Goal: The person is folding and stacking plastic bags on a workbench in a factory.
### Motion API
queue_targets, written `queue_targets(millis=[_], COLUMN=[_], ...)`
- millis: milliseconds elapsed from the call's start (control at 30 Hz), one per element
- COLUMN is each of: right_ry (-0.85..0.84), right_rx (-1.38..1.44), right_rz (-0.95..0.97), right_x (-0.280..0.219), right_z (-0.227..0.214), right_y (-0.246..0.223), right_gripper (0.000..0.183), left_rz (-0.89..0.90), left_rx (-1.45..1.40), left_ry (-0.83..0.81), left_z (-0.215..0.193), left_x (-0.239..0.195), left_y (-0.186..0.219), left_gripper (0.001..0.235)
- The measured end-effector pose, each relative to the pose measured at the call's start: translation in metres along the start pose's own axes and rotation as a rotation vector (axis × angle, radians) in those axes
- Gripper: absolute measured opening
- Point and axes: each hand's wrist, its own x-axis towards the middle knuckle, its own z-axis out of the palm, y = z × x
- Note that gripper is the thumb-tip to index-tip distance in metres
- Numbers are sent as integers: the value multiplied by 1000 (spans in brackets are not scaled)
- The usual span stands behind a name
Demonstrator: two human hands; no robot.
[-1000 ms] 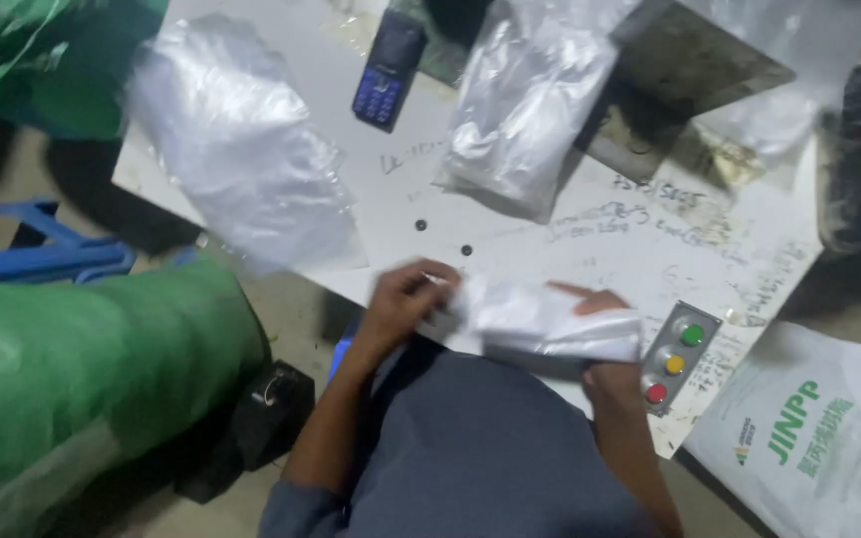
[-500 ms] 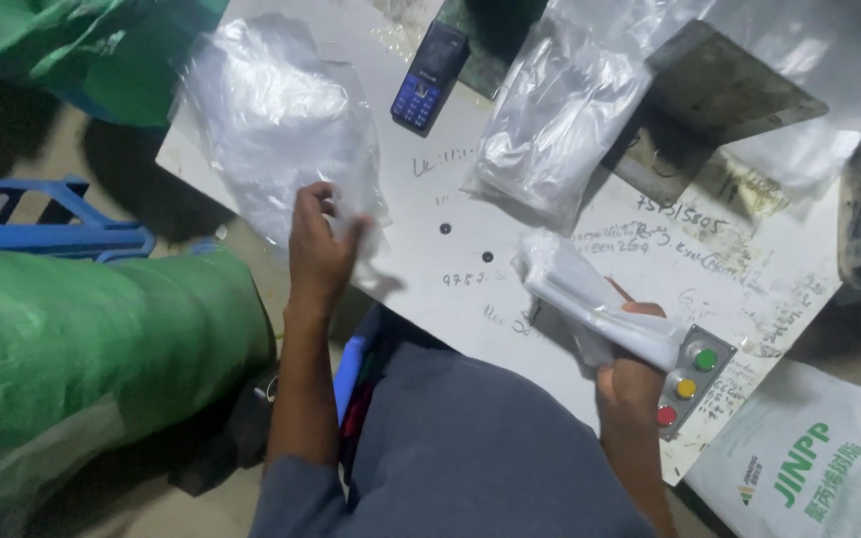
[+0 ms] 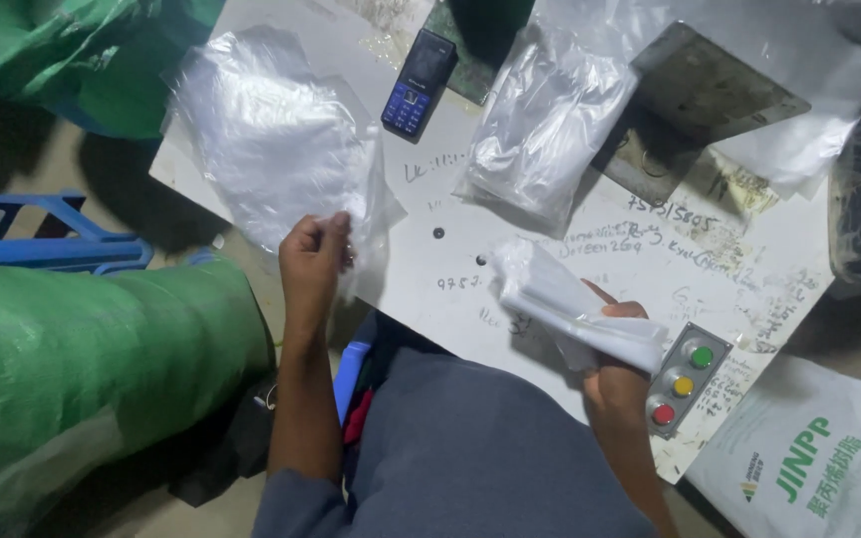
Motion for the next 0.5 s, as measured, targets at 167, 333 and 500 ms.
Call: queue_targets(millis=[167, 333, 500], right_ry=[-797, -682, -506], right_rx=[291, 103, -162], right_rz=[-249, -330, -454], right_x=[85, 52, 40], right_z=[-116, -94, -107], right_y=[114, 103, 72], right_gripper=[100, 89, 73], left_rz=[-121, -406, -752], left_rx=[-341, -83, -647], left_ry=[-271, -747, -517], left_z=[50, 132, 143], left_x=[-27, -49, -60], left_y=[8, -26, -69], left_gripper=[10, 26, 14])
